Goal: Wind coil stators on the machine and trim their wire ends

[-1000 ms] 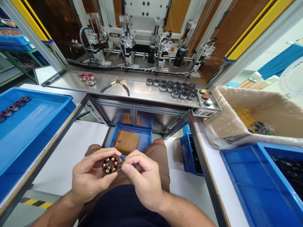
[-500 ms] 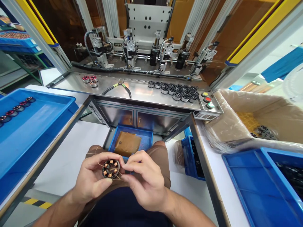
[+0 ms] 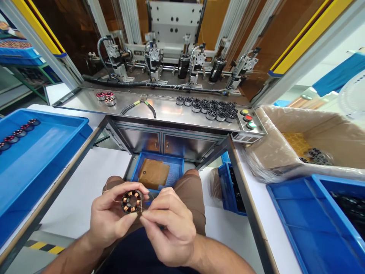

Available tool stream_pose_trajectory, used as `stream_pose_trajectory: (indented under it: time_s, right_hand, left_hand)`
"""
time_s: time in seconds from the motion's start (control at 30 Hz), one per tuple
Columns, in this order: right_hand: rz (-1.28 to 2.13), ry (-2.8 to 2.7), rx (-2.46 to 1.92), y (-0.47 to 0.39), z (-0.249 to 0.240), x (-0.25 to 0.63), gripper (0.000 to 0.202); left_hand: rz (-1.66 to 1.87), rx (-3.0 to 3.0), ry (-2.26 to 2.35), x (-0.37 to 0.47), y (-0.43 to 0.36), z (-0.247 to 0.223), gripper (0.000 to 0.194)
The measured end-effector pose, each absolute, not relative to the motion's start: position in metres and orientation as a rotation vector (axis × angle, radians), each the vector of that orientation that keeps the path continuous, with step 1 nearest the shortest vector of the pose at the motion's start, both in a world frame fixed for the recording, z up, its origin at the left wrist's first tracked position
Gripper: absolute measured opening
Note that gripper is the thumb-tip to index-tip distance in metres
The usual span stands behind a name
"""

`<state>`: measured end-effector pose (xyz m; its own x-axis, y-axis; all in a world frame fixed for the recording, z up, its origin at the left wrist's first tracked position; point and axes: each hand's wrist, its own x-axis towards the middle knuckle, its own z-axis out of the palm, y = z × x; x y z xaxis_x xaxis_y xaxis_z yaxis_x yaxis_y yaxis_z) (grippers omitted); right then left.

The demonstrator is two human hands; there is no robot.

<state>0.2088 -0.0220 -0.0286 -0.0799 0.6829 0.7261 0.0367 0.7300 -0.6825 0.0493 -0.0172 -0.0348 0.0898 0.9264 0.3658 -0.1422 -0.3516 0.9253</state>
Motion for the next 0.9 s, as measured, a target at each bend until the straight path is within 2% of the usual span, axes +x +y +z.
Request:
stream_pose_trajectory:
  time_s: [0.17, 0.37, 0.6, 0.77, 0.9]
  right_hand:
    - [0.671, -1.584, -0.578, -0.018, -0.033, 0.216, 0.023]
    - [0.745, -1.727, -0.519, 0.004, -0.033, 0.232, 0.035]
    - [0.748, -1.828, -0.37, 0.014, -0.026, 0.231, 0.02]
    - [0.416, -1.809, -0.492, -0.001, -0.028, 0.231, 0.023]
    - [0.007, -1.831, -0.604, -0.011, -0.026, 0.234, 0.013]
  left_hand:
    - [1.372, 1.333, 0.791, 0.049, -0.018, -0.031, 0.05]
    - [1.173, 1.015, 0.64, 0.051, -0.019, -0.026, 0.035]
    - [1.112, 0.962, 0.656, 0.054, -0.018, -0.028, 0.034]
    - [1.07, 0.886, 0.577, 0.054, -0.018, -0.032, 0.034]
    - [1.167, 0.955, 0.602, 0.057, -0.02, -0.033, 0.042]
